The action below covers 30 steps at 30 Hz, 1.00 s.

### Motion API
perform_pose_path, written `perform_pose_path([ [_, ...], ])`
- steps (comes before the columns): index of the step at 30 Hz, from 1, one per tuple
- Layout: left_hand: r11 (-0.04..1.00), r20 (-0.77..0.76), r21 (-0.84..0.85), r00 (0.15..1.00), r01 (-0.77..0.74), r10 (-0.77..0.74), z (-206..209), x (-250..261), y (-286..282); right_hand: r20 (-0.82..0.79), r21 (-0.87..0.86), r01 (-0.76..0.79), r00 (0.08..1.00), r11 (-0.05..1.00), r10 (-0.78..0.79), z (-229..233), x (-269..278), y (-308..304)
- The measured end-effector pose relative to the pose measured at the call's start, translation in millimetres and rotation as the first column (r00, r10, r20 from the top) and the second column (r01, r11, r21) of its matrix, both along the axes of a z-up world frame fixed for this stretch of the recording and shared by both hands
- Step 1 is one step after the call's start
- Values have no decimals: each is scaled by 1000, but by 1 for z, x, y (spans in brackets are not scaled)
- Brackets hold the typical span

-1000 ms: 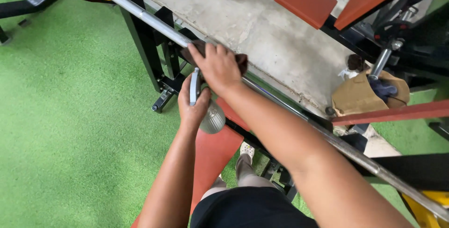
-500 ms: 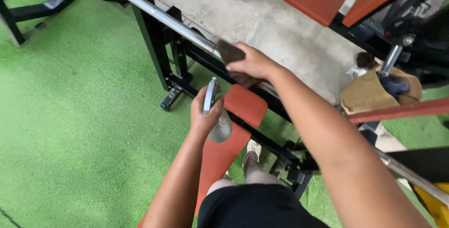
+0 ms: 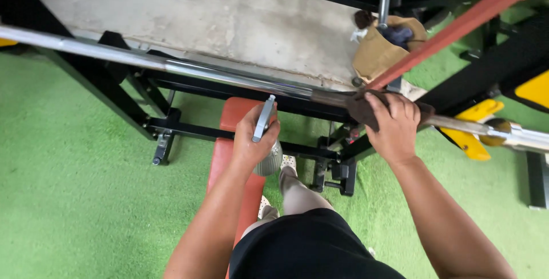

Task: Cleaning a barbell and gym bench with a spray bottle and cloth.

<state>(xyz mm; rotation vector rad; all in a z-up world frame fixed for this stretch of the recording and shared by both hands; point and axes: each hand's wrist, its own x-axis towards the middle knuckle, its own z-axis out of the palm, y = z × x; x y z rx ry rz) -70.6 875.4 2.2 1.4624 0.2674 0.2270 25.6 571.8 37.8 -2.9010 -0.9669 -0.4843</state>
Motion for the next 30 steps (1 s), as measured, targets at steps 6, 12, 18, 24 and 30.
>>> perform_pose_path([
  [6,974,57,199,990,112,-126,6,0,-42,132,204,150,975,967,-179,-26,-17,31],
  [12,949,59,217,968,227,-245,2,0,-83,41,162,11,999,987,-18,-1,-14,43],
  [18,972,-14,37,972,233,-233,-20,-4,-120,-216,-48,170,960,984,-177,15,5,-73],
  [24,978,-79,174,991,118,-105,-60,-43,-159,-59,106,181,983,978,-176,-4,-1,-114],
  [30,963,-282,242,958,117,-45,-83,-85,-165,54,152,29,998,988,-38,-8,2,-31],
])
